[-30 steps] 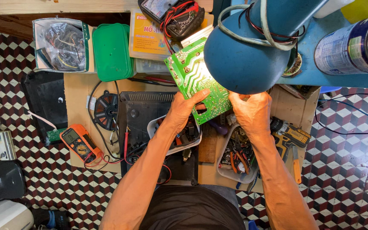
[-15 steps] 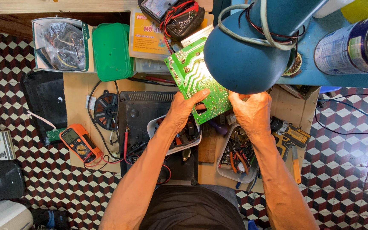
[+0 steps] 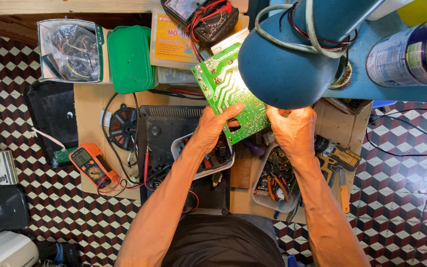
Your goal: The person holds a green circuit board and uses a heat gun to apply heat to specific areas. They then use a magnifying glass to inspect the board and a soldering iron to work on components. The person continues to inspect and adjust the board throughout the clip.
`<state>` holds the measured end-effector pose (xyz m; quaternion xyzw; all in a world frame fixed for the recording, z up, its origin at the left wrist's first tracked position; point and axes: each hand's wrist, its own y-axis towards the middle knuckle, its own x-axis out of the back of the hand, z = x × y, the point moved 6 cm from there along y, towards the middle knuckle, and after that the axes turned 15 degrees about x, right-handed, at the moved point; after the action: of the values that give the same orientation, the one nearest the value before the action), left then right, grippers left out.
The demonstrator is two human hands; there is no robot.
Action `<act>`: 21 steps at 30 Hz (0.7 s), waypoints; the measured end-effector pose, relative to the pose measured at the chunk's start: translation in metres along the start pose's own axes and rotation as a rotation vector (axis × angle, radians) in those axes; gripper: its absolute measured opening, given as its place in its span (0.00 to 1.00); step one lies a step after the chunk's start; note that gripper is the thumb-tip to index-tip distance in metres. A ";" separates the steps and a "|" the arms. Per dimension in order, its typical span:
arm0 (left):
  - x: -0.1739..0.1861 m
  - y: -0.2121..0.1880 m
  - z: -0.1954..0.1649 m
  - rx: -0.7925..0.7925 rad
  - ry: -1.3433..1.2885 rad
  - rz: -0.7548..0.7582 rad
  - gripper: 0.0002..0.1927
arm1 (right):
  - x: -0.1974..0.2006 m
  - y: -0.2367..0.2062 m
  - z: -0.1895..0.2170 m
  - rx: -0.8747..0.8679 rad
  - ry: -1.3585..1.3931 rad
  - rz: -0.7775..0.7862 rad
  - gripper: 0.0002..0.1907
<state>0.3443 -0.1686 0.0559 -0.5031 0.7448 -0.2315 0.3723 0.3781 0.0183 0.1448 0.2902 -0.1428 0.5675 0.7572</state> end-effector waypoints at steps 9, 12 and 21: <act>0.001 0.000 -0.001 -0.004 -0.013 0.017 0.26 | -0.001 0.001 0.000 0.009 -0.014 0.008 0.05; 0.001 0.000 -0.001 -0.011 -0.011 0.012 0.26 | -0.001 0.001 -0.001 0.028 -0.031 0.022 0.05; 0.003 0.002 0.003 0.005 -0.003 0.020 0.27 | -0.002 -0.001 -0.002 0.009 -0.009 0.018 0.05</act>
<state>0.3447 -0.1703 0.0512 -0.4950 0.7487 -0.2286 0.3771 0.3783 0.0174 0.1420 0.2946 -0.1463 0.5738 0.7500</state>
